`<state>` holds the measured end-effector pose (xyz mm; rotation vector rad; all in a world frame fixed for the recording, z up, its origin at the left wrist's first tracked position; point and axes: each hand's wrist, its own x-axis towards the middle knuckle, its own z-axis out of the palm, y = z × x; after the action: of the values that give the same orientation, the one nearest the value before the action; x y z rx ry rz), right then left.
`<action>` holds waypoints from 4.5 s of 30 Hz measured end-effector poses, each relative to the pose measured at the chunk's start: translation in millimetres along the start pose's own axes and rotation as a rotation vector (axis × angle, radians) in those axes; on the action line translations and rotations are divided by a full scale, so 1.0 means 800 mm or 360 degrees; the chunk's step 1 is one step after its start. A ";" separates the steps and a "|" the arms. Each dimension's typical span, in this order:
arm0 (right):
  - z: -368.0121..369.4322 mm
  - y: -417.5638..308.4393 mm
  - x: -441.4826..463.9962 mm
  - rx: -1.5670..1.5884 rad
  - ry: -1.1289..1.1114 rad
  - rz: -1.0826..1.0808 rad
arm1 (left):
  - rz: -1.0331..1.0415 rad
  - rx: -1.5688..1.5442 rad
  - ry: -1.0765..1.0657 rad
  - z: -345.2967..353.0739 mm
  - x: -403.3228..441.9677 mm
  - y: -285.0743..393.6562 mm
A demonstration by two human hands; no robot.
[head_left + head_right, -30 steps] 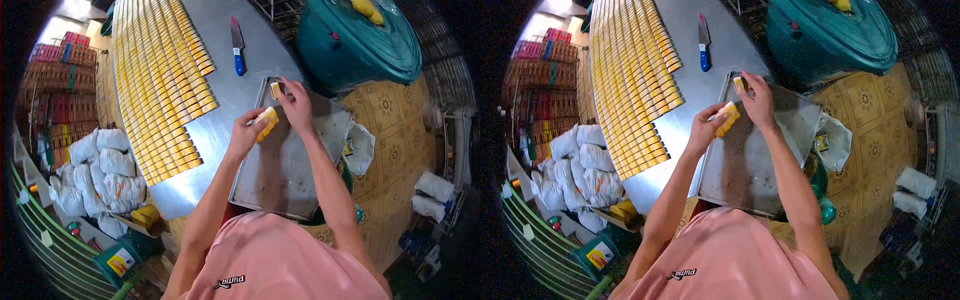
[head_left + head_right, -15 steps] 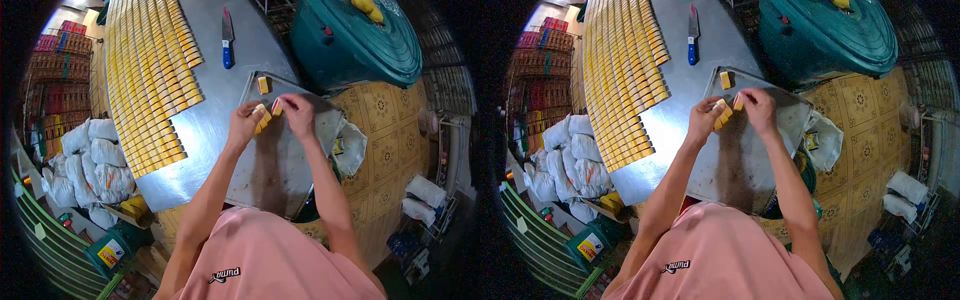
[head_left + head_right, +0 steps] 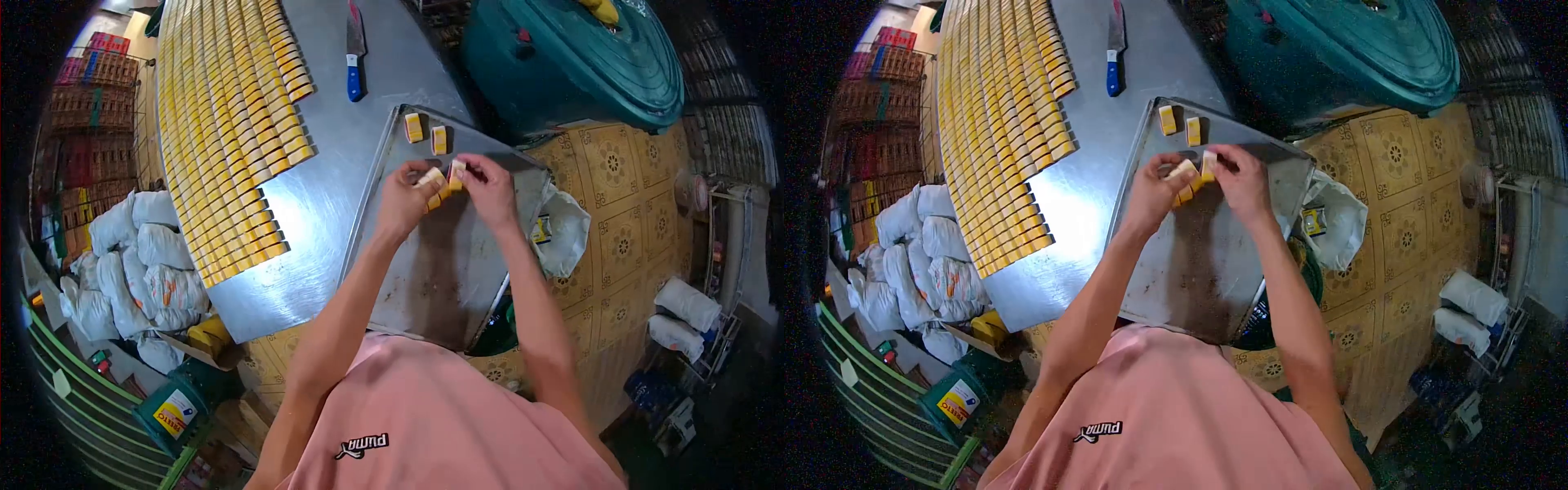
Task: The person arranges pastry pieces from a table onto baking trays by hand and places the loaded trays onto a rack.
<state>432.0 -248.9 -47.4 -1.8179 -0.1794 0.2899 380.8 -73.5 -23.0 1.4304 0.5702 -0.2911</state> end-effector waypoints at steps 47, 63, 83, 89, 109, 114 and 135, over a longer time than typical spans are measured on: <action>0.080 -0.020 -0.165 -0.0150 0.0343 -0.0005 | 0.0975 0.1112 0.0225 -0.154 -0.027 -0.023; 0.476 -0.083 -0.103 -0.0466 0.0167 -0.0157 | 0.1017 0.2462 -0.1034 -0.439 0.006 0.061; 0.219 -0.057 -0.095 0.0119 0.0167 0.0058 | 0.0170 0.0449 -0.0317 -0.245 -0.059 -0.040; 0.110 -0.048 -0.002 -0.0209 0.0216 -0.0212 | -0.0032 -0.0122 0.0089 -0.171 -0.065 -0.005; 0.072 -0.035 -0.020 -0.0360 0.0227 -0.0331 | 0.0245 0.0120 -0.0081 -0.067 -0.042 -0.034; 0.032 -0.021 -0.067 0.0032 -0.0175 0.0141 | 0.0060 0.0032 -0.0365 -0.044 -0.038 -0.040; 0.002 0.004 -0.058 -0.0448 0.0359 -0.0227 | -0.0064 -0.0234 -0.0141 0.005 -0.048 -0.057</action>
<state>386.8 -260.9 -46.4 -2.0882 -0.1973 -0.0452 326.0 -89.4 -41.1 1.2589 0.5372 -0.3362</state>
